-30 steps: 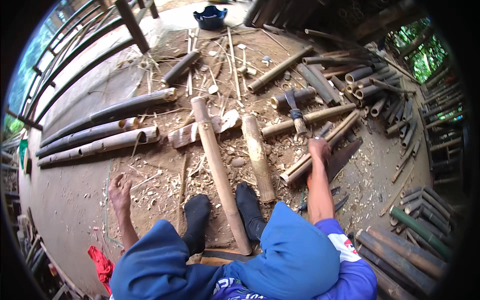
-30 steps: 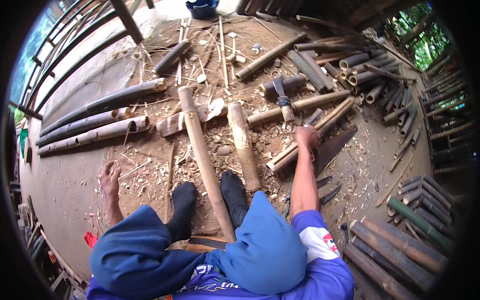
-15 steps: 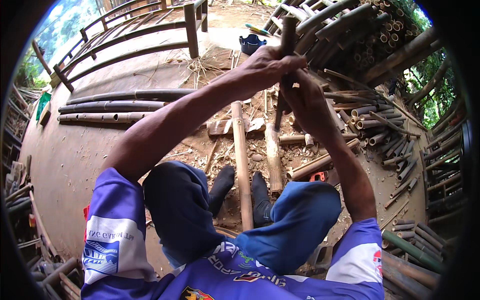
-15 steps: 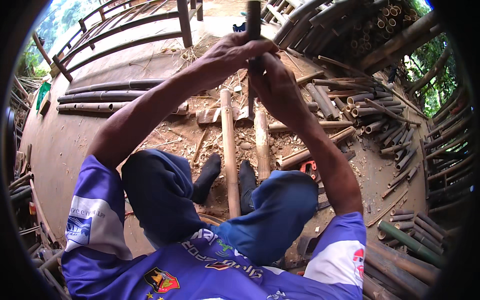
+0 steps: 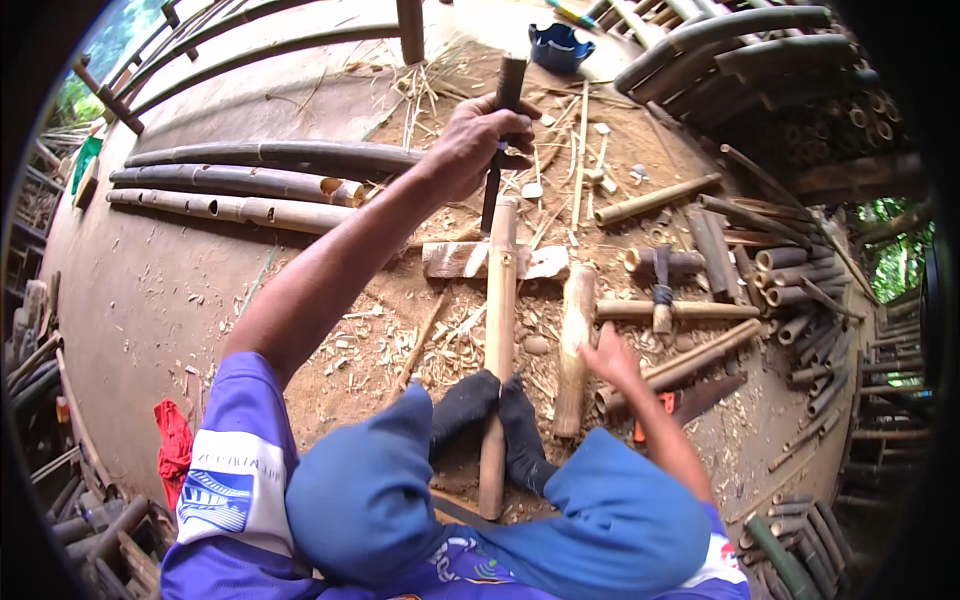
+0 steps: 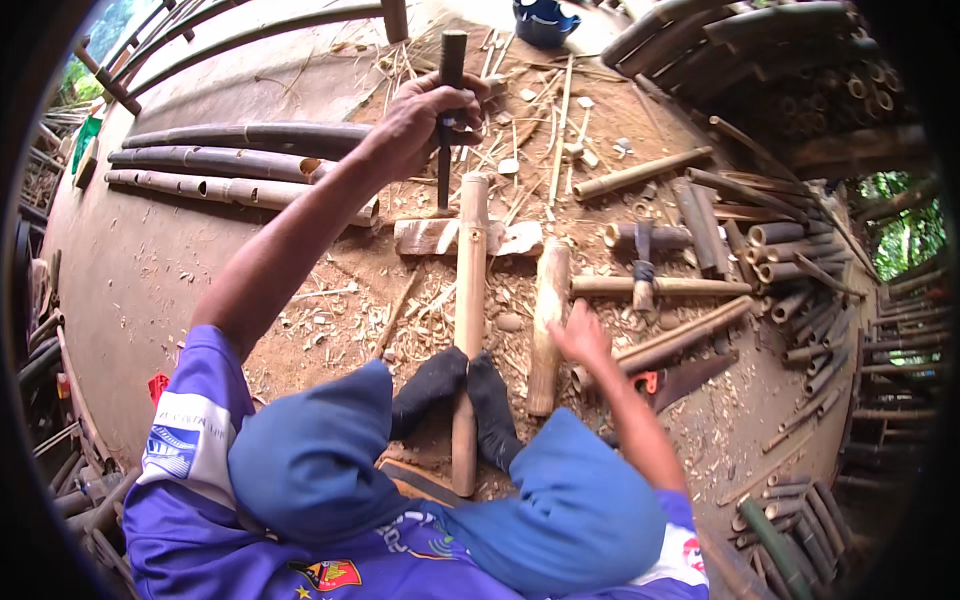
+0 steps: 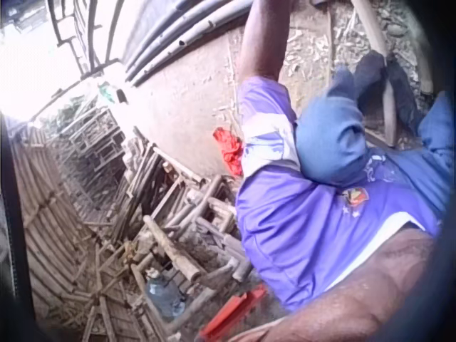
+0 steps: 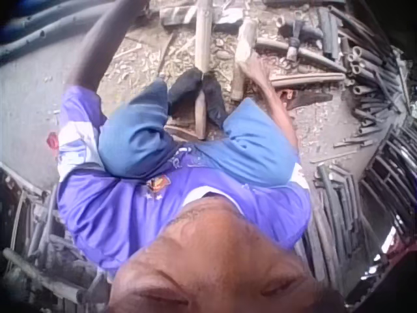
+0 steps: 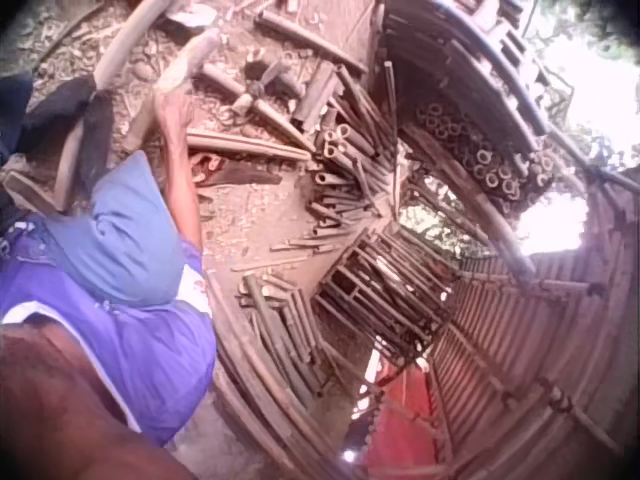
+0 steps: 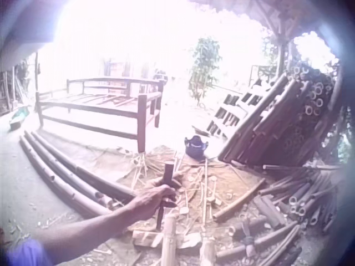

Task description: The person saws a segment of bamboo and then uses a chisel and mallet to split it.

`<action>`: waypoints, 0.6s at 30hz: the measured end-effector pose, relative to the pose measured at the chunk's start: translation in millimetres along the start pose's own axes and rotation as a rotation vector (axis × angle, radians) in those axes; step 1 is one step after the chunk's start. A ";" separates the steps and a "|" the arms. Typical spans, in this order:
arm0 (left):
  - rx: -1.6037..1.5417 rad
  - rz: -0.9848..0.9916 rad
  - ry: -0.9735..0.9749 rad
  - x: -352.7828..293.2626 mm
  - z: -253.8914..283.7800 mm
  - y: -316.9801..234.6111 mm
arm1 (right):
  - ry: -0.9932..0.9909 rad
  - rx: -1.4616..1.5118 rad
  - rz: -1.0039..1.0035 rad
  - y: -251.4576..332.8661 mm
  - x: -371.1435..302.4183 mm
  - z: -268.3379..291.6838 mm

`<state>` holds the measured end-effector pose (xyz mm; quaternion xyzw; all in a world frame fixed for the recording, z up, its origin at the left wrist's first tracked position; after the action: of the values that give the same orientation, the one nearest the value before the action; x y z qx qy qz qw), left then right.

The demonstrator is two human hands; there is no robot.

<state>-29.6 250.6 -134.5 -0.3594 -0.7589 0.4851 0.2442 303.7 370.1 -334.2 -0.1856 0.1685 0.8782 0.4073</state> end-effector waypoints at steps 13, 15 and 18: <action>0.158 0.078 0.120 54.8 -4.8 134.0 | -0.273 1.363 -0.050 -10.3 -24.5 3.7; 0.148 0.104 0.080 50.9 -0.1 131.0 | -0.179 1.641 -0.065 13.5 -25.1 45.3; 0.111 0.118 0.070 51.7 -9.6 132.6 | -0.207 1.571 0.028 23.5 -22.2 92.8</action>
<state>-14.0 332.4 -250.4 -0.4059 -0.6994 0.5273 0.2611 281.2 382.8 -239.4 0.2410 0.7027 0.5198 0.4217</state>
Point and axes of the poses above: each hand's wrist, its own x-axis towards the middle knuckle, its own z-axis out of the back of the hand, y = z × x, the point moved 7 cm from there along x, towards the middle knuckle, and after that the axes turned 4 degrees about -y, right-handed, at the moved point
